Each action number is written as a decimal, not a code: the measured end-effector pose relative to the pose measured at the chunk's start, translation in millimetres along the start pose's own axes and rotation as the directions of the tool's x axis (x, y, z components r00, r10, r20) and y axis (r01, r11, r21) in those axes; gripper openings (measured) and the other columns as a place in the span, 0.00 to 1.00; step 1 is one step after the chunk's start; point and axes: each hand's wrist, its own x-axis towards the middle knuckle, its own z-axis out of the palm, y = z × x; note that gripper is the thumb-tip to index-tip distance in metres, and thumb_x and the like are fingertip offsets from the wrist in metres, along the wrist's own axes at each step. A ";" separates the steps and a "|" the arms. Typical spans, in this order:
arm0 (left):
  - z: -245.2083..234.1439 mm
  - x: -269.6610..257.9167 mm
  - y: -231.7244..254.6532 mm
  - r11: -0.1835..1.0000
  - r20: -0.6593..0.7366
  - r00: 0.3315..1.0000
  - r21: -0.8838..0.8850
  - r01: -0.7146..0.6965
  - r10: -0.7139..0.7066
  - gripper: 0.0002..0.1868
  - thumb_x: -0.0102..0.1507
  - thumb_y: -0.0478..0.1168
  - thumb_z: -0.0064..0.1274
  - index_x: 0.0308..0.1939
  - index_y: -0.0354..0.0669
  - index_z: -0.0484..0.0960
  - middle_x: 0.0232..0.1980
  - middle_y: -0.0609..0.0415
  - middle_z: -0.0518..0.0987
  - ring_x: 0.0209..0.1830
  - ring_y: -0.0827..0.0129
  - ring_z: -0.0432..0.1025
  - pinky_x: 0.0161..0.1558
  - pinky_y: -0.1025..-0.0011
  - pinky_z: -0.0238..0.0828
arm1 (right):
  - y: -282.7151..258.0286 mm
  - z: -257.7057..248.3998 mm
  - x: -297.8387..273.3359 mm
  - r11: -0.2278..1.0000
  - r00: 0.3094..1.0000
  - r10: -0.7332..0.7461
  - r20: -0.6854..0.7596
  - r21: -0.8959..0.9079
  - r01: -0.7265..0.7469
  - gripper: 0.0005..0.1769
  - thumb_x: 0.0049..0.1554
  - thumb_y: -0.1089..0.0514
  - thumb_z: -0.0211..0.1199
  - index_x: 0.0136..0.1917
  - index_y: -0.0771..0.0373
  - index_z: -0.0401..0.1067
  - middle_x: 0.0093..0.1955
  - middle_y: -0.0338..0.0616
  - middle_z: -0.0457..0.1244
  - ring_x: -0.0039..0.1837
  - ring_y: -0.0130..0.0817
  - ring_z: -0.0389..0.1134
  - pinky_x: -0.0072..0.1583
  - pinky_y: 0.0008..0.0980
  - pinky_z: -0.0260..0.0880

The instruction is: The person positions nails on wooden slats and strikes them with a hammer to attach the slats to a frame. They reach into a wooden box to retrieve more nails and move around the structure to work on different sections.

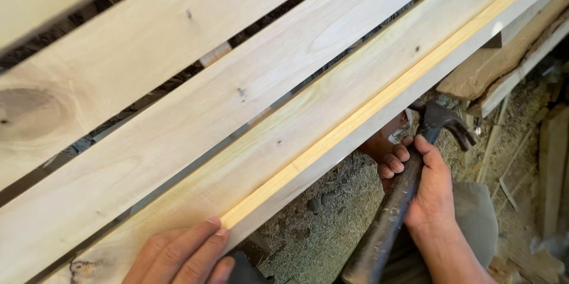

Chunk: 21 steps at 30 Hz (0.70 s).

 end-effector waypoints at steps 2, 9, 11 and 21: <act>-9.4 17.3 14.8 0.997 -0.012 0.997 0.034 0.075 -0.075 0.12 0.51 0.39 0.65 0.38 0.41 0.85 0.41 0.49 0.84 0.39 0.59 0.80 0.45 0.63 0.79 | -22.9 2.9 13.4 0.997 0.999 0.018 0.051 -0.070 -0.015 0.08 0.65 0.51 0.54 0.50 0.56 0.62 0.35 0.36 0.57 0.34 0.29 0.58 0.38 0.31 0.62; -7.2 64.5 54.6 0.933 -0.060 0.998 0.357 0.038 -0.018 0.13 0.53 0.41 0.64 0.34 0.35 0.82 0.37 0.43 0.80 0.35 0.49 0.75 0.39 0.57 0.73 | -79.6 -28.1 65.8 0.936 0.910 0.326 0.254 -0.220 -0.274 0.07 0.65 0.53 0.55 0.52 0.57 0.64 0.34 0.36 0.56 0.31 0.26 0.55 0.33 0.29 0.58; -1.2 60.4 63.8 0.926 -0.056 0.996 0.367 0.086 -0.070 0.13 0.54 0.43 0.64 0.34 0.38 0.79 0.35 0.47 0.76 0.36 0.50 0.72 0.39 0.57 0.70 | -88.2 -42.3 86.4 0.868 0.848 0.460 0.264 -0.333 -0.368 0.07 0.65 0.53 0.55 0.51 0.56 0.63 0.33 0.35 0.55 0.31 0.25 0.55 0.32 0.28 0.56; 193.6 281.6 181.5 0.954 -0.275 0.937 0.143 0.262 -0.216 0.17 0.67 0.54 0.49 0.35 0.47 0.81 0.30 0.54 0.77 0.29 0.67 0.72 0.33 0.68 0.70 | -75.7 -148.0 126.6 0.406 0.683 0.710 -0.171 -0.693 -0.596 0.12 0.66 0.49 0.50 0.46 0.57 0.58 0.32 0.38 0.50 0.31 0.30 0.51 0.33 0.32 0.53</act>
